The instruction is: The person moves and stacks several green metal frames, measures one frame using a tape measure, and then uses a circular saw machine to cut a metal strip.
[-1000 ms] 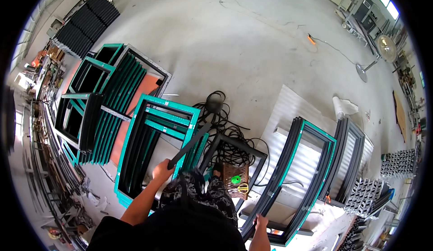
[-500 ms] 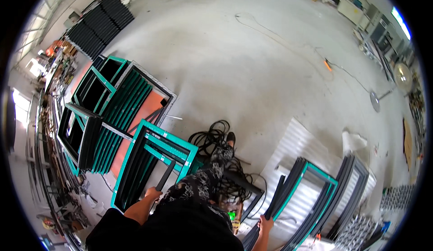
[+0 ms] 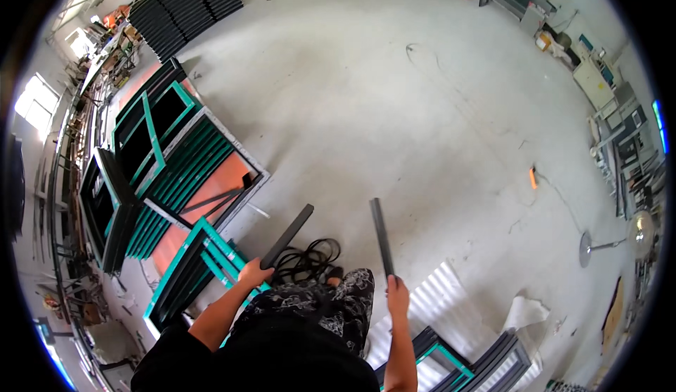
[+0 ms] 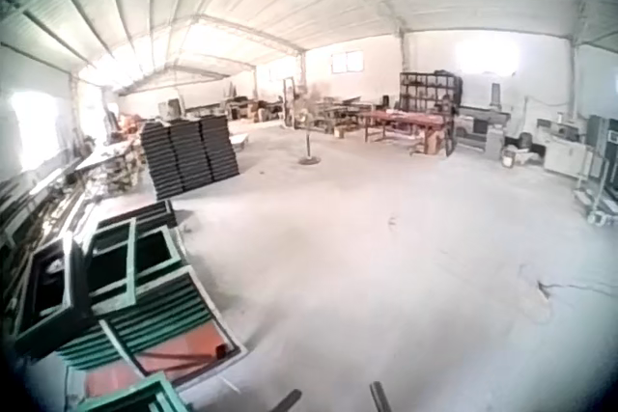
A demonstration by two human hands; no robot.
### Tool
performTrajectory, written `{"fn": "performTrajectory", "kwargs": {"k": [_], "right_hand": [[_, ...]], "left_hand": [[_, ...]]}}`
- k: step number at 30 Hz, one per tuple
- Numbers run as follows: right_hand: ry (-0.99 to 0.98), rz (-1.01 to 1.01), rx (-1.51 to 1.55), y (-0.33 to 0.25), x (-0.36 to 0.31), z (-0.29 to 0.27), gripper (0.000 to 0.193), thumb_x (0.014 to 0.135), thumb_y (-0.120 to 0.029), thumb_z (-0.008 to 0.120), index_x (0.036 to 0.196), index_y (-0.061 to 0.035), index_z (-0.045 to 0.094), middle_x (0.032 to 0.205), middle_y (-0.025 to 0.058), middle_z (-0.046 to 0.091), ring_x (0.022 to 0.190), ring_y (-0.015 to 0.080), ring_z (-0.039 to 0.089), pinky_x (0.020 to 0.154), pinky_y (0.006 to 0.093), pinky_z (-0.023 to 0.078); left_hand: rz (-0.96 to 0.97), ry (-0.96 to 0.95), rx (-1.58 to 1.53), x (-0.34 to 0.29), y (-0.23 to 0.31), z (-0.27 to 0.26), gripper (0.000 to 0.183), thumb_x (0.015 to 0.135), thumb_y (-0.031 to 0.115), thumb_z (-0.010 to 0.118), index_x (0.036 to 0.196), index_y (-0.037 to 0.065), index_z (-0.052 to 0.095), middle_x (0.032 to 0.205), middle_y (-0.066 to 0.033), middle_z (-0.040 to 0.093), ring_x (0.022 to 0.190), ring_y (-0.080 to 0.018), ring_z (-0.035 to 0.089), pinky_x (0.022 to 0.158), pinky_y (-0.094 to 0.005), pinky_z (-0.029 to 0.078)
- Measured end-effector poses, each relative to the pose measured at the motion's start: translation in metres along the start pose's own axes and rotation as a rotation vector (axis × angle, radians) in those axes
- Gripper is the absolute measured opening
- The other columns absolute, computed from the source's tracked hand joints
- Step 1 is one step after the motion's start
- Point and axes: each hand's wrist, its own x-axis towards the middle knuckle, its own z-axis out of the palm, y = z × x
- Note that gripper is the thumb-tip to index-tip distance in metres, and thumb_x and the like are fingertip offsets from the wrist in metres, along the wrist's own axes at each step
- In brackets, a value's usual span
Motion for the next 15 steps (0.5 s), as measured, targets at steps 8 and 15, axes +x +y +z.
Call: {"fn": "performTrajectory", "kwargs": {"k": [8, 15], "right_hand": [[-0.185, -0.336, -0.199, -0.159, 0.147, -0.02, 0.041, 0.098, -0.041, 0.054, 0.106, -0.0025, 0.066, 0.076, 0.0105, 0.064, 0.072, 0.0246, 0.062, 0.066, 0.0364, 0.048], [-0.411, -0.79, -0.595, -0.255, 0.292, 0.014, 0.037, 0.088, -0.041, 0.068, 0.101, -0.0064, 0.068, 0.089, 0.0151, 0.066, 0.084, 0.0373, 0.063, 0.072, 0.0465, 0.049]], "left_hand": [[-0.013, 0.336, -0.047, 0.04, 0.112, -0.011, 0.041, 0.078, 0.04, 0.072, 0.096, 0.006, 0.059, 0.087, -0.0182, 0.067, 0.087, -0.0388, 0.065, 0.073, -0.0499, 0.049], [-0.311, 0.57, -0.327, 0.042, 0.155, 0.021, 0.034, 0.078, 0.035, 0.07, 0.096, 0.01, 0.057, 0.083, -0.0185, 0.066, 0.082, -0.042, 0.063, 0.069, -0.0521, 0.049]]}}
